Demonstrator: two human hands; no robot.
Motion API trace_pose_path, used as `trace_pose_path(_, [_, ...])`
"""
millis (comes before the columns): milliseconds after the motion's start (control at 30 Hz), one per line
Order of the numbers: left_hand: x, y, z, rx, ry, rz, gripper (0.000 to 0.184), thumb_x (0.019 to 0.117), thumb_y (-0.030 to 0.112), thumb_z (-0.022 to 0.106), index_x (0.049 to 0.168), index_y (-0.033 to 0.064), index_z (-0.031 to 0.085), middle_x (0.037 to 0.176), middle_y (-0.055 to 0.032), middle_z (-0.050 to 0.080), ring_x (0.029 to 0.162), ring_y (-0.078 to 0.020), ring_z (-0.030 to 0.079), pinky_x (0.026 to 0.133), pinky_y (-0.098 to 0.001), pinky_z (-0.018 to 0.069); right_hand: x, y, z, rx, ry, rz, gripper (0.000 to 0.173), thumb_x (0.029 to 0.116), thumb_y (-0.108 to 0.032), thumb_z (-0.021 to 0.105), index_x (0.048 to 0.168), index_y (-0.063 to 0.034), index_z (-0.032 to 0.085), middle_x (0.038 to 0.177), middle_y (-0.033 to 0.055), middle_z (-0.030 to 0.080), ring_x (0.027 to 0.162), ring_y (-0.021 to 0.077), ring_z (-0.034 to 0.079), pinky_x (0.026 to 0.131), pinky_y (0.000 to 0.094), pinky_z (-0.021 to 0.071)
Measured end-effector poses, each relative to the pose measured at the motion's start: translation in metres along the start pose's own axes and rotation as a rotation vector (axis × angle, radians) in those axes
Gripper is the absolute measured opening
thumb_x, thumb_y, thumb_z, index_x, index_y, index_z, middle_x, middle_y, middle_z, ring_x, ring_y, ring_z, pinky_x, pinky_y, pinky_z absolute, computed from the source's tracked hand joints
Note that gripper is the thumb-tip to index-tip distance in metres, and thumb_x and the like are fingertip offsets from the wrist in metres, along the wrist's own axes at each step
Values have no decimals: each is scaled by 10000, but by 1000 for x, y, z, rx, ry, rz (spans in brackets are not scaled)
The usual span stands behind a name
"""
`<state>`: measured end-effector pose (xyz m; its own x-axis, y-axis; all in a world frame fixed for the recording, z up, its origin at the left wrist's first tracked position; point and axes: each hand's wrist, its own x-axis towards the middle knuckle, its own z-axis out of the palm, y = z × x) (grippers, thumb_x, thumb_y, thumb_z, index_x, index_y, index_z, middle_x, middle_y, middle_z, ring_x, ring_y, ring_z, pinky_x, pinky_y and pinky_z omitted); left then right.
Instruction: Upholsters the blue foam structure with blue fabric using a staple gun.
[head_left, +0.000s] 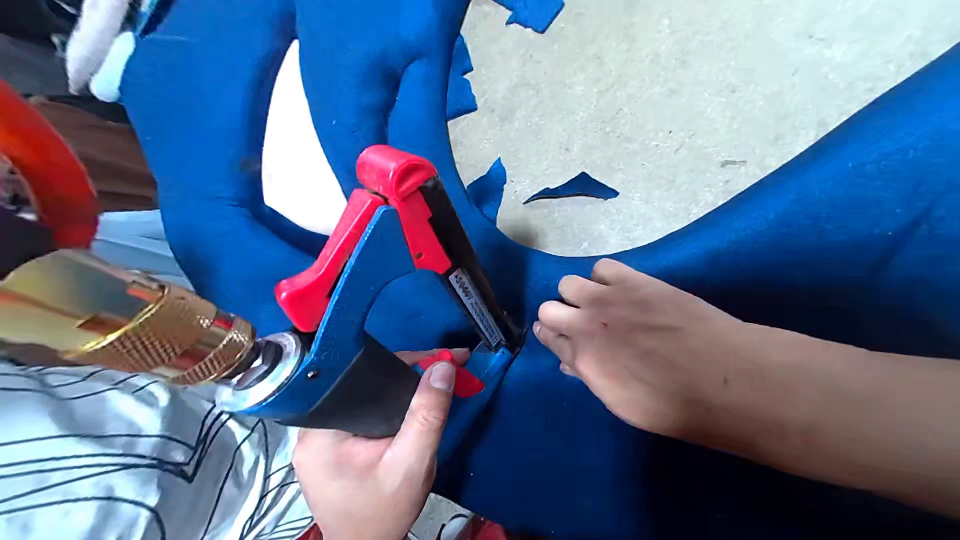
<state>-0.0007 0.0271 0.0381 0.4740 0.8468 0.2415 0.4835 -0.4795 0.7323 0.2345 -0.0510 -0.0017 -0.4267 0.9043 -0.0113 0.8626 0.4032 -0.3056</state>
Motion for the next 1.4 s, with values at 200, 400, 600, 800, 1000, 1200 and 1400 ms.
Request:
trace_pose_path(200, [-4,0,-12,22,33,2,281,913,297,759,1050,92,625,899,-11,781,814,-151,768,713,-297,653,1,-5,2,-27,-94,-18,341,1032,-151,439,1242,-94,702,1074,41,669,954,212,599,776,376,441])
trace_pose_path(400, [0,5,2,-55,-7,24,225,926,245,746,1074,120,632,909,-9,779,811,-169,769,715,-317,662,-1,-2,8,-26,-22,-49,343,1043,-186,416,1178,-106,721,1007,32,643,905,200,585,737,363,423])
trace_pose_path(600, [5,4,0,12,-38,18,260,905,248,756,1077,102,626,922,-7,781,822,-161,767,720,-312,657,0,1,8,-7,-29,-73,355,1044,-180,427,1240,-101,712,1034,43,648,923,209,588,752,373,427])
trace_pose_path(800, [9,6,-1,94,-82,32,230,897,290,760,1045,141,666,907,43,780,795,-104,759,689,-277,649,0,6,8,11,-9,-112,346,1041,-197,439,1199,-121,737,964,37,638,887,208,581,724,381,415])
trace_pose_path(1000, [11,11,0,179,-103,38,238,910,335,743,1017,133,677,883,58,767,768,-58,740,672,-262,633,0,5,5,-42,-50,-117,361,1052,-212,429,1237,-116,724,952,53,624,856,218,573,703,388,410])
trace_pose_path(1200, [1,13,1,152,-61,35,210,912,295,744,1023,128,680,896,58,773,778,-64,747,686,-255,641,-1,5,8,-45,-12,-133,363,1049,-211,418,1200,-113,733,911,49,611,834,217,574,690,390,405])
trace_pose_path(1400, [-10,5,4,78,1,62,228,898,226,757,1052,105,640,920,21,783,829,-122,767,740,-301,657,0,7,7,-27,-23,-134,358,1065,-219,409,1175,-98,727,937,59,622,877,236,591,724,414,431])
